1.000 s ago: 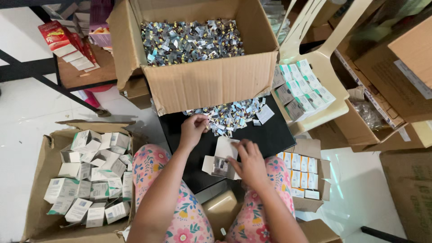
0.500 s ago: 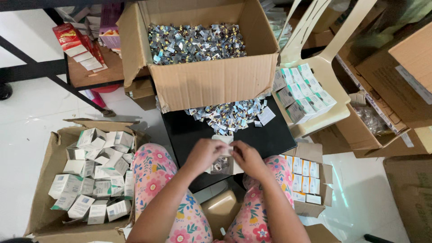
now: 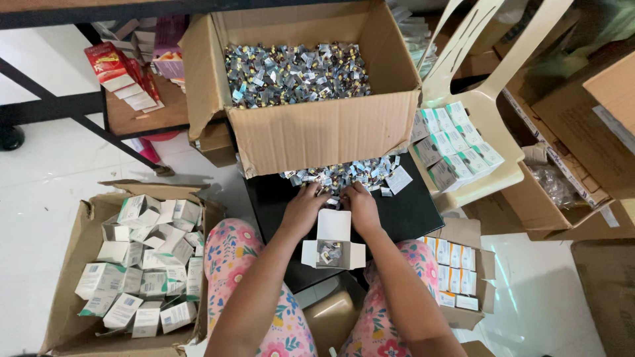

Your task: The person sits on a low stool and repeatedly picks small foil-wrapped items from a large cardboard box, placing them into small white boxes. They close the small boxes and set them aside in a larger box to the left.

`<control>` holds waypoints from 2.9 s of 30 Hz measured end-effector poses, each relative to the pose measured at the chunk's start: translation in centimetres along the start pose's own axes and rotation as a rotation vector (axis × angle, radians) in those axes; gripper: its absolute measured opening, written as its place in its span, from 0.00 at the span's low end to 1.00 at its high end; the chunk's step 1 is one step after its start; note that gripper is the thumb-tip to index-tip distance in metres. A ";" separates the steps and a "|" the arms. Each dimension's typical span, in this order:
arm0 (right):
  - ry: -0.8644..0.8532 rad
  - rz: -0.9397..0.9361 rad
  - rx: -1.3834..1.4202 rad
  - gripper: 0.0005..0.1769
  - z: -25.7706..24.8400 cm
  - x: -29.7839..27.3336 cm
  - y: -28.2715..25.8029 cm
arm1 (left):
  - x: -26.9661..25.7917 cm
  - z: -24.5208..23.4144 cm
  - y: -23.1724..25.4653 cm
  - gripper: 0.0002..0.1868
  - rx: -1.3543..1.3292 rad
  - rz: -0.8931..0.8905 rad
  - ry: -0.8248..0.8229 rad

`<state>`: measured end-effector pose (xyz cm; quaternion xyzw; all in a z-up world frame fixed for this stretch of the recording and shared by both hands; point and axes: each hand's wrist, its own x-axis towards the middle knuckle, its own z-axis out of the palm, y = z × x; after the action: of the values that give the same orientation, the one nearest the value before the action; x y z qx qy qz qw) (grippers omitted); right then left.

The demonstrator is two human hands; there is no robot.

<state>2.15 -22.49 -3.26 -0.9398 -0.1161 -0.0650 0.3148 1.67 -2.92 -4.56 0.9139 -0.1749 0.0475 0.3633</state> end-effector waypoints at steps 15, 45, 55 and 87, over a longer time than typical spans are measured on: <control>-0.472 0.084 0.598 0.08 -8.0 -3.2 -2.1 | 1.0 3.8 -6.7 0.11 -0.894 -0.384 0.085; -0.249 0.138 0.332 0.06 -7.8 -2.4 -1.9 | -5.0 -18.5 16.5 0.07 -0.923 0.304 -0.197; -0.425 -0.142 0.397 0.13 -8.0 -2.9 -3.5 | -6.5 -19.8 18.1 0.08 -1.370 0.651 -0.569; 0.144 -0.001 -0.038 0.16 -0.5 0.8 -0.2 | 1.8 1.0 -0.4 0.22 0.122 -0.022 -0.100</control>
<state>2.81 -22.51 -2.56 -0.9385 -0.0922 -0.1348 0.3043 3.42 -3.80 -5.19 0.9375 -0.1793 0.0086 0.2982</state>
